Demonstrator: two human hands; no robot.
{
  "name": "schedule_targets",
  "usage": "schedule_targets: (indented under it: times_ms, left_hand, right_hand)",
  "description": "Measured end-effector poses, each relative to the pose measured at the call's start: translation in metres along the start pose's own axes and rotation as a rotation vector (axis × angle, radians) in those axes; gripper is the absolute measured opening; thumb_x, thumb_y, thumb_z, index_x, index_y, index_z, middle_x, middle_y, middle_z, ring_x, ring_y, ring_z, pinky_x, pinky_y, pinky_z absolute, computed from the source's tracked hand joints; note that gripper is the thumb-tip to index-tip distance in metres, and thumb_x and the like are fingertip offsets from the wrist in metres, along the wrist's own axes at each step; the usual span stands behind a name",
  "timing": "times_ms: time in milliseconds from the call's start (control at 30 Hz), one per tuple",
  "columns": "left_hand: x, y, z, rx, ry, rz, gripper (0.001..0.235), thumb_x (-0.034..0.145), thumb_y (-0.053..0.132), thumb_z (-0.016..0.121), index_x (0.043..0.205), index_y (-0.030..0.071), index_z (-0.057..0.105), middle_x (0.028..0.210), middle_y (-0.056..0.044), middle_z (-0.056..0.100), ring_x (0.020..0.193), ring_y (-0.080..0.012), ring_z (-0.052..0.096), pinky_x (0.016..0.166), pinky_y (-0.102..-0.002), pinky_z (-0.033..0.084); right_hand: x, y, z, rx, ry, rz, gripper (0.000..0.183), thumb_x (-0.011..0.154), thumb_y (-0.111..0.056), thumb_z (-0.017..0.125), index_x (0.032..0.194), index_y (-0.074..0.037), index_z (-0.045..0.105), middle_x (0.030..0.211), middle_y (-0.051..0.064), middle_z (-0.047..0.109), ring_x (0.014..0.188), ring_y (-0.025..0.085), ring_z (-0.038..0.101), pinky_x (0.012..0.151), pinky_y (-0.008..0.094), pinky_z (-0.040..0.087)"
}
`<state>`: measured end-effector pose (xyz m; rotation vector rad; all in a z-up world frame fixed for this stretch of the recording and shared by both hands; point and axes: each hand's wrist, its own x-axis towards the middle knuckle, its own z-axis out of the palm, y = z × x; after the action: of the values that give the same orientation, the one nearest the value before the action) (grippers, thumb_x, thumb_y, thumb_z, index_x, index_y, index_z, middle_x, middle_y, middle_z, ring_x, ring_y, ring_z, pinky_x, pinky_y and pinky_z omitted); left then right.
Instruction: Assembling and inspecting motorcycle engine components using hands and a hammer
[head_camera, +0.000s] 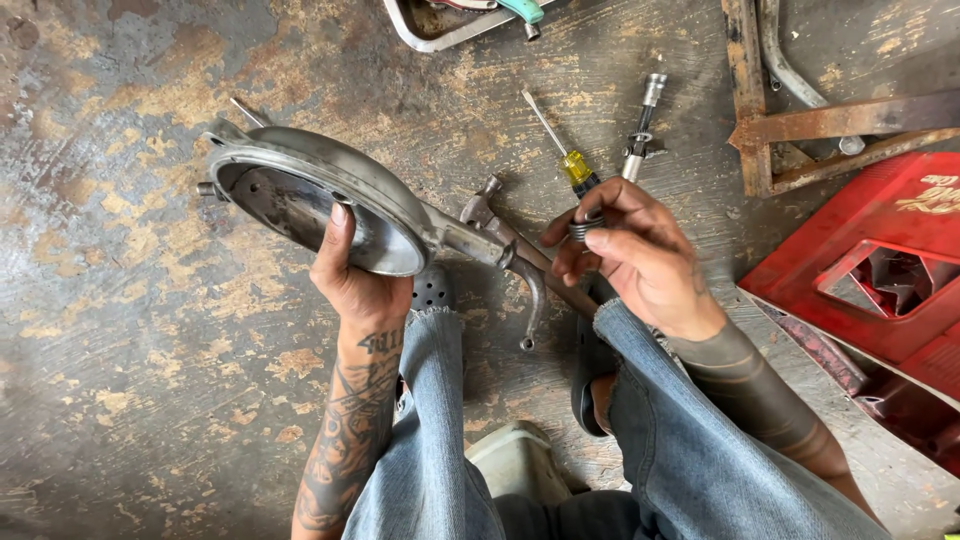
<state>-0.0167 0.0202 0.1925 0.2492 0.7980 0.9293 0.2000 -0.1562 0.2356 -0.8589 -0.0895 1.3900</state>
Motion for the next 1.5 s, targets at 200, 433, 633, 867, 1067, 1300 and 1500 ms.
schedule_targets:
  times_ms: [200, 433, 633, 867, 1067, 1300, 1500]
  left_hand:
    - [0.007, -0.007, -0.018, 0.003, 0.160, -0.027, 0.022, 0.086, 0.013, 0.070, 0.101, -0.004, 0.073, 0.098, -0.025, 0.076, 0.091, -0.0411, 0.077, 0.088, -0.052, 0.064]
    - [0.005, -0.016, -0.037, 0.014, 0.135, -0.090, 0.022, 0.086, 0.014, 0.069, 0.099, -0.002, 0.073, 0.095, -0.026, 0.076, 0.086, -0.0401, 0.077, 0.087, -0.051, 0.065]
    - [0.006, -0.021, -0.032, 0.021, 0.119, -0.042, 0.025, 0.086, 0.010, 0.069, 0.109, 0.000, 0.070, 0.099, -0.023, 0.076, 0.091, -0.0401, 0.077, 0.089, -0.054, 0.064]
    - [0.004, -0.015, -0.024, 0.252, 0.011, 0.054, 0.028, 0.088, 0.009, 0.072, 0.115, 0.008, 0.068, 0.104, -0.016, 0.076, 0.098, -0.0304, 0.076, 0.094, -0.051, 0.063]
    - [-0.002, -0.022, 0.014, 0.281, 0.209, 0.029, 0.027, 0.088, 0.005, 0.077, 0.113, 0.001, 0.067, 0.097, -0.015, 0.074, 0.091, -0.0281, 0.076, 0.084, -0.045, 0.065]
    - [-0.008, -0.028, 0.018, 0.296, 0.320, -0.010, 0.029, 0.088, 0.005, 0.078, 0.114, -0.002, 0.067, 0.095, -0.017, 0.074, 0.089, -0.0292, 0.076, 0.083, -0.047, 0.065]
    - [-0.009, -0.030, 0.022, 0.295, 0.364, -0.006, 0.030, 0.085, 0.006, 0.083, 0.110, -0.001, 0.066, 0.091, -0.019, 0.073, 0.083, -0.0319, 0.077, 0.078, -0.050, 0.066]
  right_hand:
    - [0.005, 0.022, 0.002, -0.193, 0.071, -0.009, 0.036, 0.096, -0.017, 0.055, 0.127, 0.000, 0.047, 0.111, 0.024, 0.064, 0.094, 0.028, 0.070, 0.082, 0.041, 0.065]
    - [0.019, 0.003, 0.011, -0.467, -0.118, -0.184, 0.037, 0.084, -0.002, 0.074, 0.113, -0.002, 0.051, 0.095, 0.021, 0.068, 0.081, 0.026, 0.069, 0.080, 0.036, 0.057]
    - [0.014, 0.013, -0.013, -0.372, -0.168, -0.109, 0.033, 0.084, -0.009, 0.060, 0.114, 0.003, 0.056, 0.087, 0.018, 0.065, 0.079, 0.028, 0.067, 0.073, 0.037, 0.054]
    - [0.009, 0.042, 0.000, -0.496, -0.177, 0.056, 0.019, 0.098, -0.018, 0.067, 0.091, -0.001, 0.067, 0.067, 0.009, 0.064, 0.063, 0.020, 0.062, 0.059, 0.032, 0.052]
    - [0.008, 0.016, 0.013, -0.974, -0.083, 0.048, 0.026, 0.103, -0.017, 0.061, 0.084, 0.001, 0.063, 0.059, 0.013, 0.056, 0.044, 0.020, 0.063, 0.040, 0.031, 0.051]
    - [-0.008, 0.053, -0.014, -0.406, 0.008, 0.246, 0.024, 0.100, -0.010, 0.062, 0.082, 0.006, 0.059, 0.055, 0.013, 0.053, 0.042, 0.021, 0.060, 0.032, 0.036, 0.056]
    - [-0.016, 0.056, -0.020, -0.235, 0.000, 0.333, 0.025, 0.103, -0.016, 0.059, 0.086, 0.002, 0.059, 0.058, 0.007, 0.050, 0.043, 0.014, 0.051, 0.028, 0.032, 0.051]
